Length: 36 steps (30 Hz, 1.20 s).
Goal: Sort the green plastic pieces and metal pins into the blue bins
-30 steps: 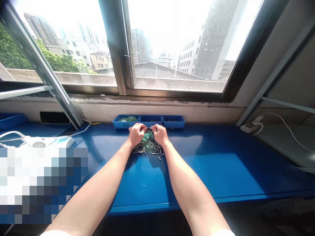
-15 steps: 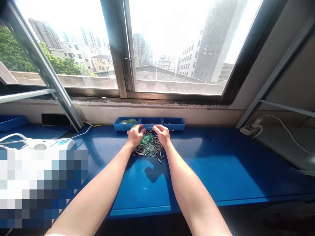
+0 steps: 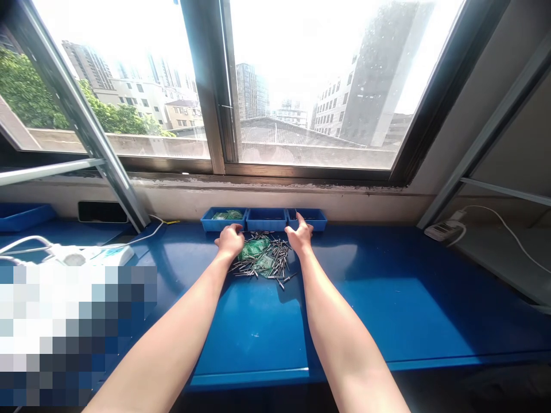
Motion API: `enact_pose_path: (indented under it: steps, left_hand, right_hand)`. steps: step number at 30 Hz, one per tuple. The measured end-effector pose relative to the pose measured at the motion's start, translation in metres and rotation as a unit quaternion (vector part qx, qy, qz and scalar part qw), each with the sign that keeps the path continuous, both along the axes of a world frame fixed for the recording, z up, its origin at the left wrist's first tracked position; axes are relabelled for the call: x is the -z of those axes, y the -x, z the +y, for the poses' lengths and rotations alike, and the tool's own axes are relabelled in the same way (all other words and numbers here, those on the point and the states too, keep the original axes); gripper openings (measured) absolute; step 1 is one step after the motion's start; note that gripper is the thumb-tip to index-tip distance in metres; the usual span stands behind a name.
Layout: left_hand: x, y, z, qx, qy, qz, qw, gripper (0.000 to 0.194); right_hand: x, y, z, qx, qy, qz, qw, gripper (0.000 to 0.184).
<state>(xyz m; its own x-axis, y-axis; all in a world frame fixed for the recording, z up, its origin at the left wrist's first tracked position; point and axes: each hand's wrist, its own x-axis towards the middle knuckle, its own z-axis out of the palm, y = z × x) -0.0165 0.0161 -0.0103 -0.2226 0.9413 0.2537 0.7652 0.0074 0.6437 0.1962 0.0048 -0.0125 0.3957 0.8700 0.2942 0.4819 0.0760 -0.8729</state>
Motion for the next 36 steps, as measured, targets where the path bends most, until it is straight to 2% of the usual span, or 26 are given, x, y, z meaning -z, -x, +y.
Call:
enact_pose_path:
  steps: [5, 12, 18, 25, 31, 36]
  left_hand:
    - [0.003, 0.001, 0.0, 0.013, 0.018, 0.014, 1.0, 0.029]
    - [0.002, 0.0, 0.0, 0.017, 0.035, 0.028, 0.999, 0.028]
    - [0.003, 0.0, 0.0, 0.024, 0.038, 0.038, 0.998, 0.028]
    - [0.001, -0.001, -0.002, 0.033, 0.044, 0.045, 0.997, 0.028]
    - [-0.001, -0.002, -0.004, 0.036, 0.05, 0.043, 0.997, 0.029]
    - [0.0, -0.001, -0.003, 0.041, 0.049, 0.042, 0.997, 0.029]
  right_hand:
    - [-0.008, 0.002, -0.005, 0.009, 0.053, -0.02, 0.998, 0.078]
    - [-0.013, 0.004, -0.008, 0.013, 0.074, -0.055, 0.996, 0.077]
    - [-0.005, 0.002, 0.0, 0.014, 0.057, -0.101, 0.993, 0.075]
    - [0.006, -0.002, 0.008, -0.003, 0.026, -0.101, 0.995, 0.072]
    - [0.006, -0.002, 0.007, -0.008, 0.034, -0.104, 0.994, 0.076]
    - [0.003, -0.001, 0.003, 0.028, -0.019, -0.092, 0.995, 0.074]
